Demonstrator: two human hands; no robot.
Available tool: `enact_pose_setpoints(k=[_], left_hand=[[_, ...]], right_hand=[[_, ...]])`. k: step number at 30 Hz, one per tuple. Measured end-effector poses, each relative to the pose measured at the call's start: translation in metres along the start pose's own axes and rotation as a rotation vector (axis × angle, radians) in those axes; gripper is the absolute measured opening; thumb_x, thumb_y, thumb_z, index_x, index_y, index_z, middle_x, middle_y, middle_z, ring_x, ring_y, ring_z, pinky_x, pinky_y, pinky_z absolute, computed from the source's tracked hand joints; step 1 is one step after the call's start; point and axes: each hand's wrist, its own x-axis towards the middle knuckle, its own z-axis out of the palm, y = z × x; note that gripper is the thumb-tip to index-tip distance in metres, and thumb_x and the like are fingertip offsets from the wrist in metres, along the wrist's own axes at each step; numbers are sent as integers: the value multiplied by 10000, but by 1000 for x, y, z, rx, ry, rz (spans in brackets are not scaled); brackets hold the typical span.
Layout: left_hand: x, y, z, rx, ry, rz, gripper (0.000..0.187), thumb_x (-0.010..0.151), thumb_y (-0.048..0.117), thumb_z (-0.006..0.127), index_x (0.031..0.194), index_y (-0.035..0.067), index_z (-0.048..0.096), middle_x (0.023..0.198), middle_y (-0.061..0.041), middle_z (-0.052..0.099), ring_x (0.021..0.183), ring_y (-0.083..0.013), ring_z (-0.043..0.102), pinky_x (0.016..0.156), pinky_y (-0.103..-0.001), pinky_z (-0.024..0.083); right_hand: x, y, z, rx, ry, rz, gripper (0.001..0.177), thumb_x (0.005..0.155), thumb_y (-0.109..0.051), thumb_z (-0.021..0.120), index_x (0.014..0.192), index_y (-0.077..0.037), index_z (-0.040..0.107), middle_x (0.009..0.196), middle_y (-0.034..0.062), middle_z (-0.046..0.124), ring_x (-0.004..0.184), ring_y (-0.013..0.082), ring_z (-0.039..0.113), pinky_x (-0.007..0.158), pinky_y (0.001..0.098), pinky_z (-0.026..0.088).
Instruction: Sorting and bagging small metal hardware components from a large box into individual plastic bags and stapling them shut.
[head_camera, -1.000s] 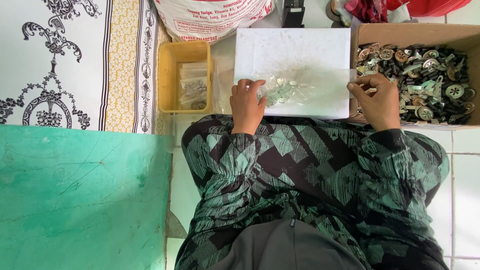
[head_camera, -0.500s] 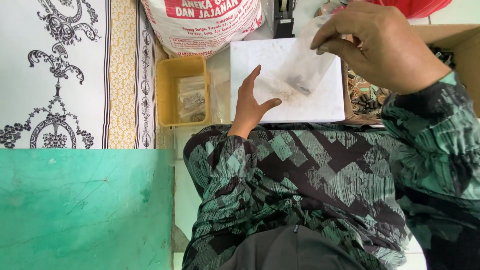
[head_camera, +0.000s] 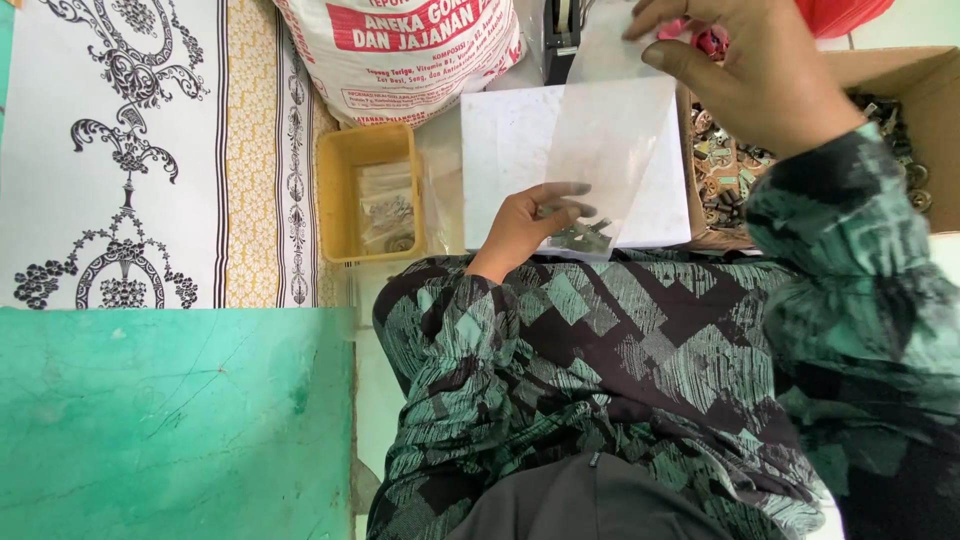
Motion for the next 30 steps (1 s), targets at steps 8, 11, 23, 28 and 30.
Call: enact_pose_setpoints(k=[8,11,23,28,30], left_hand=[[5,-27,-3,-230,255,210,316,1051,251,671,1335,115,671,1149,-91,785,832,-91,514,726,-242,410],[5,-30,0,-328,319,249,387,1034,180,723,1406,128,629,1218,-148,749,1154,-195,710,1009,-332,539],[18,-35,-43,-393,705,124,477,999,231,746,1419,90,567,1106,-82,757,845,-114,722,693,-174,546],[29,-65,-49,-238,763,-70,462,920,208,783,1333,80,619,968,-43,749,744,-112,718,651,-187,563],[35,-81,-51,29,795,-125,479,871,167,768,1335,138,650,921,-48,727,705,-144,756,627,-245,634]], right_hand=[[-81,16,145,801,127,705,904,979,-609,528,1519,66,261,1403,329,462,1253,426,547,970,526,545],[-102,8,186,1080,145,769,761,942,-407,690,1441,84,389,1314,322,530,1175,444,616,960,581,572],[-122,47,123,581,53,756,384,1019,-10,686,1356,126,560,1093,330,670,900,342,713,746,406,613],[-129,69,107,412,-23,789,307,1076,-41,630,1353,91,622,961,270,703,802,306,713,709,392,594],[-136,88,114,244,-54,778,311,1034,-44,703,1318,74,660,918,242,717,747,246,720,637,371,588]])
